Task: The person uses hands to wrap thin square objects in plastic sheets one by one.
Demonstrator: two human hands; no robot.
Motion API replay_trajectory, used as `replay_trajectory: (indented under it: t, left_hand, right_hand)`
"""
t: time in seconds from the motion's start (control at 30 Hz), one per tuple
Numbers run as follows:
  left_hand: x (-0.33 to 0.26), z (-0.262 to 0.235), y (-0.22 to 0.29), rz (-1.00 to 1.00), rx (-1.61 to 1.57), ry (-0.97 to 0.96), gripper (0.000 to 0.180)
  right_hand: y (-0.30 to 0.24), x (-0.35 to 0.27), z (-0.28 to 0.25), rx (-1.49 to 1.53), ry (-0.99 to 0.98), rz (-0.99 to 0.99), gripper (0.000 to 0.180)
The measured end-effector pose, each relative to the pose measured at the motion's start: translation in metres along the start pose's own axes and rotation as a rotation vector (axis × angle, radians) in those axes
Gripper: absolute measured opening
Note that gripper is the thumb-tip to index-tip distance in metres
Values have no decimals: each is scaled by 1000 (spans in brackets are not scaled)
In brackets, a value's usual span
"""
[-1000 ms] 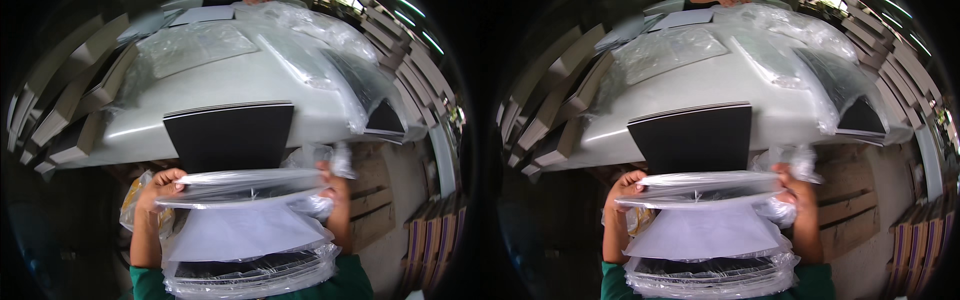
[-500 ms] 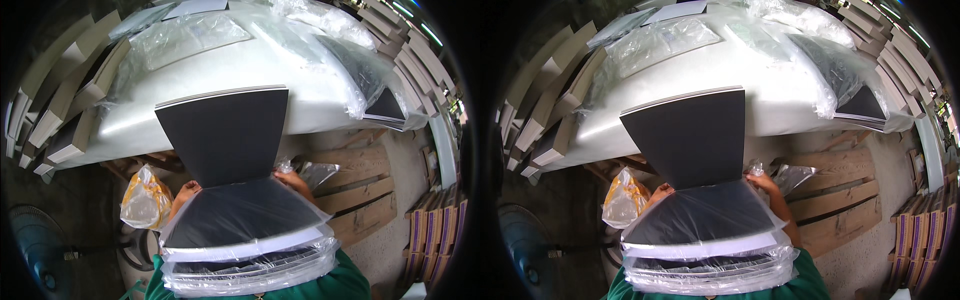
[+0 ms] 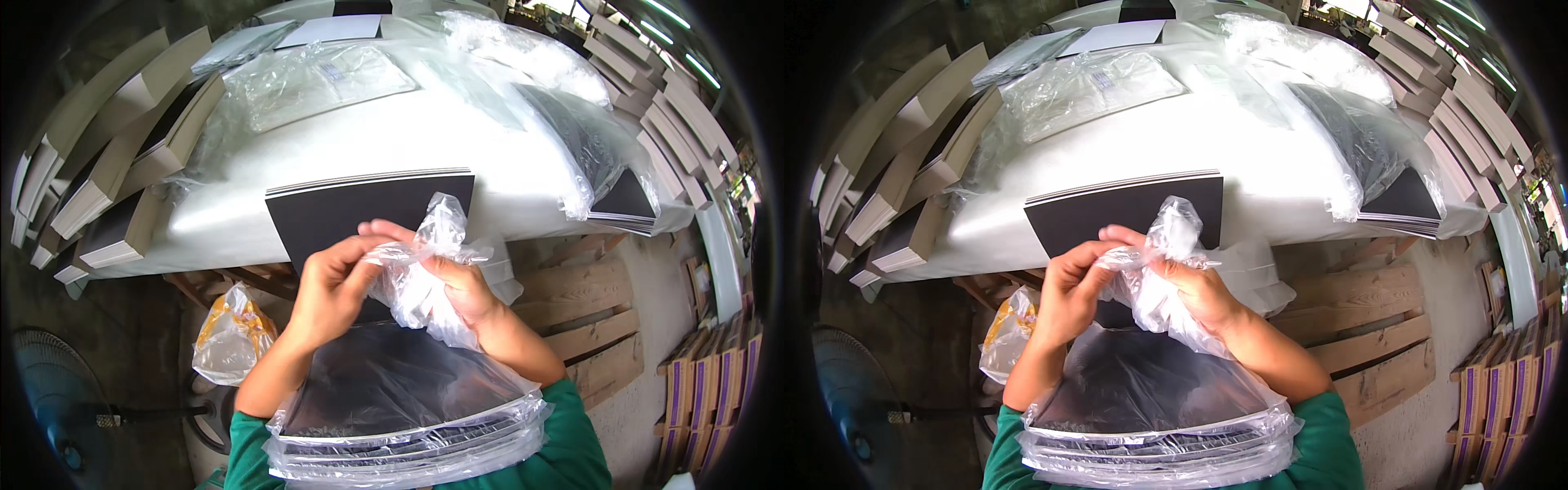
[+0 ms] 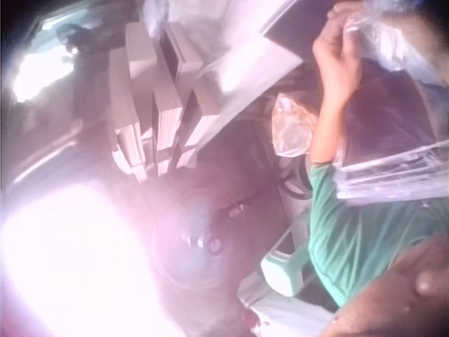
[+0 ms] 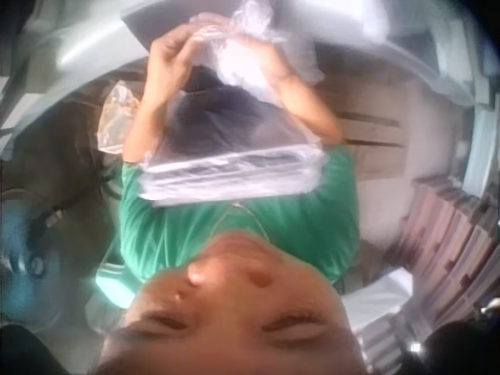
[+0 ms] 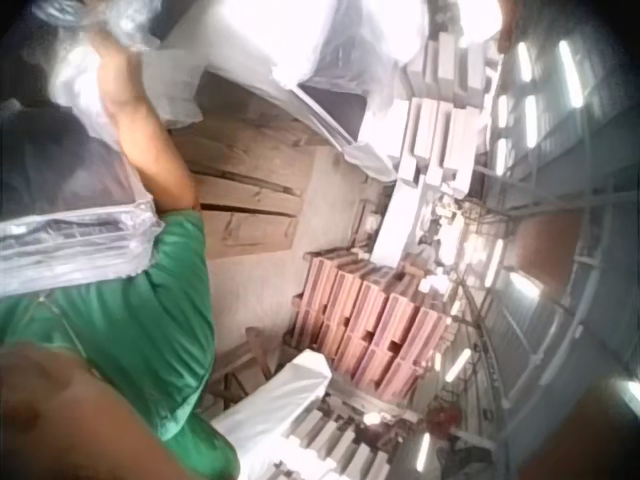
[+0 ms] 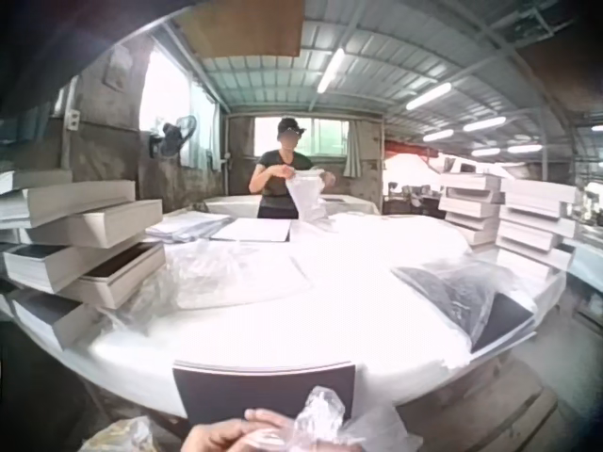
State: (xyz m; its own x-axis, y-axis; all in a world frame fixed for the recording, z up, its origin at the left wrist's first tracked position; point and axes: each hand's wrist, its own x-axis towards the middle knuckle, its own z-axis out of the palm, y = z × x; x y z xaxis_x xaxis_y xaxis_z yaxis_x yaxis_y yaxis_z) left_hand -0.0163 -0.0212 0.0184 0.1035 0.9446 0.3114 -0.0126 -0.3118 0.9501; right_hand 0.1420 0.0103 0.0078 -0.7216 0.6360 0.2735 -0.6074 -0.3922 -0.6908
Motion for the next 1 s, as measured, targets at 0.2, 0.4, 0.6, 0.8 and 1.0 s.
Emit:
replay_trajectory:
  t: [0.2,0.4,0.6,0.8,1.0]
  left_hand:
    - [-2,6,-3,-28,-35,264,20]
    - [-5,2,-5,-58,-77,194,16]
    - [-7,-5,-16,-25,-37,170,16]
    - [-8,-9,-24,55,295,202,19]
    - [1,-27,-16,-133,-658,57,26]
  right_hand:
    - [14,-7,-20,-260,412,-119,25]
    - [15,1,0,-250,563,-156,22]
    - [12,2,4,-270,563,-165,20]
    - [19,0,-1,-39,486,-76,13]
    - [1,-20,-9,-258,168,59,25]
